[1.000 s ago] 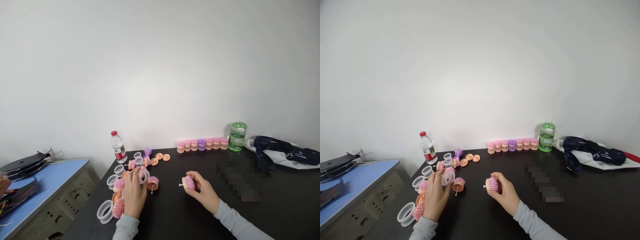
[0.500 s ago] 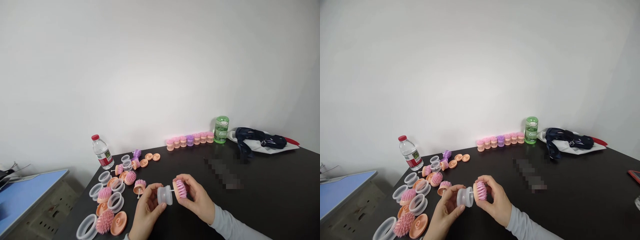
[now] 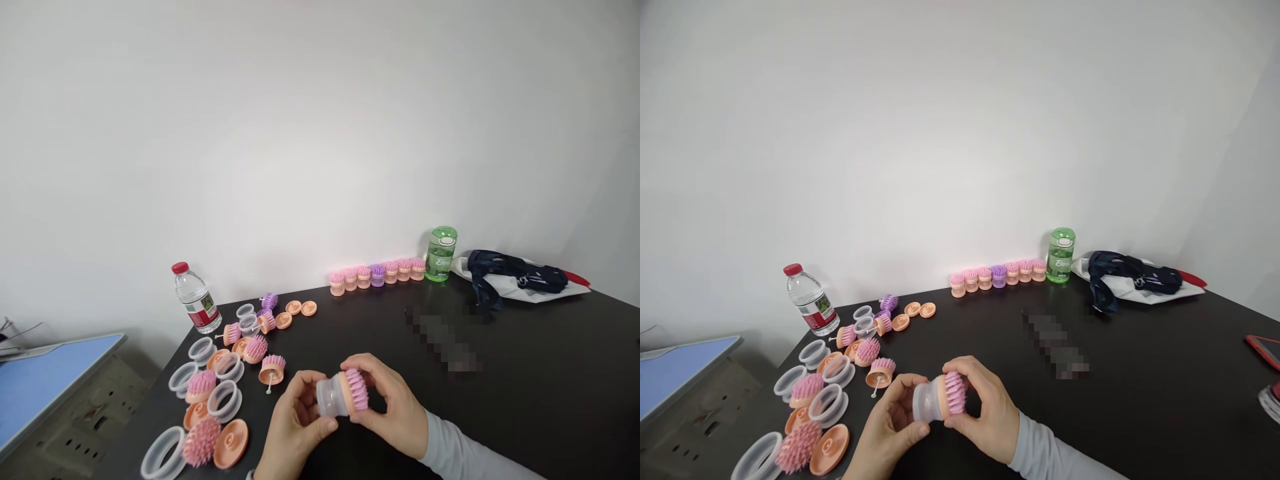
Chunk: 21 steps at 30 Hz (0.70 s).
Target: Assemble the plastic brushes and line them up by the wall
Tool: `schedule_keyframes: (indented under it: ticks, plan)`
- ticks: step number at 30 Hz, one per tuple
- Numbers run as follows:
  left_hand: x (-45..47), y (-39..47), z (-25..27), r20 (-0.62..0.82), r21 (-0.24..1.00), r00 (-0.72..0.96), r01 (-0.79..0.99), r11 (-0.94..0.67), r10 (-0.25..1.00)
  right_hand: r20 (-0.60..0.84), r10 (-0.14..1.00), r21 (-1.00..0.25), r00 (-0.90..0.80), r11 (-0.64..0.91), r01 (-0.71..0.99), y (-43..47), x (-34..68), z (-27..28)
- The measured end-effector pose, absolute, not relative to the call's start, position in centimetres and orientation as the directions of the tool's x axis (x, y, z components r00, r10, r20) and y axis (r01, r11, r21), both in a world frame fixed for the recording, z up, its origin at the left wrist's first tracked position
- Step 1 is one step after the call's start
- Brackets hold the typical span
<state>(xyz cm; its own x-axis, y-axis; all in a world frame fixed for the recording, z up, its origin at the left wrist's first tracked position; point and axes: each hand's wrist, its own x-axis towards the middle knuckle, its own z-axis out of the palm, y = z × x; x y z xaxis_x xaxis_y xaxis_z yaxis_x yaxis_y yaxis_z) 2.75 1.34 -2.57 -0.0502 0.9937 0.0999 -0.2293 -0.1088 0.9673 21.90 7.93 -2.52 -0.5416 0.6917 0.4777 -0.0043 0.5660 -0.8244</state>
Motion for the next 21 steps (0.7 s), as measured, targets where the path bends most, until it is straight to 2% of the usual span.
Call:
schedule_keyframes:
  ticks: [5,10,12,16,18,21]
  plan:
    - [2.4,1.4,-3.1,0.055,0.975,-0.018,-0.212,-0.058,0.998,0.582,0.6,-0.727,-0.549,0.686,-0.021,7.9,22.2,-2.1]
    - [2.7,1.2,-3.0,0.023,0.98,0.028,-0.2,-0.017,0.999,0.611,0.551,-0.686,-0.569,0.726,-0.033,7.7,22.4,-1.9]
    - [2.9,1.1,-3.1,0.021,0.978,0.043,-0.21,-0.012,0.999,0.575,0.579,-0.697,-0.578,0.717,0.025,7.8,22.4,-2.0]
    - [3.3,0.9,-3.1,0.041,0.973,0.068,-0.229,-0.025,0.997,0.387,0.714,-0.789,-0.584,0.584,0.191,8.2,22.4,-2.8]
    - [3.4,1.0,-3.3,0.046,0.972,0.077,-0.235,-0.027,0.996,0.334,0.738,-0.828,-0.586,0.527,0.192,8.5,22.3,-3.2]
    - [3.1,1.4,-4.0,0.064,0.969,0.019,-0.238,-0.057,0.998,0.346,0.742,-0.869,-0.574,0.484,0.101,8.8,22.3,-3.3]
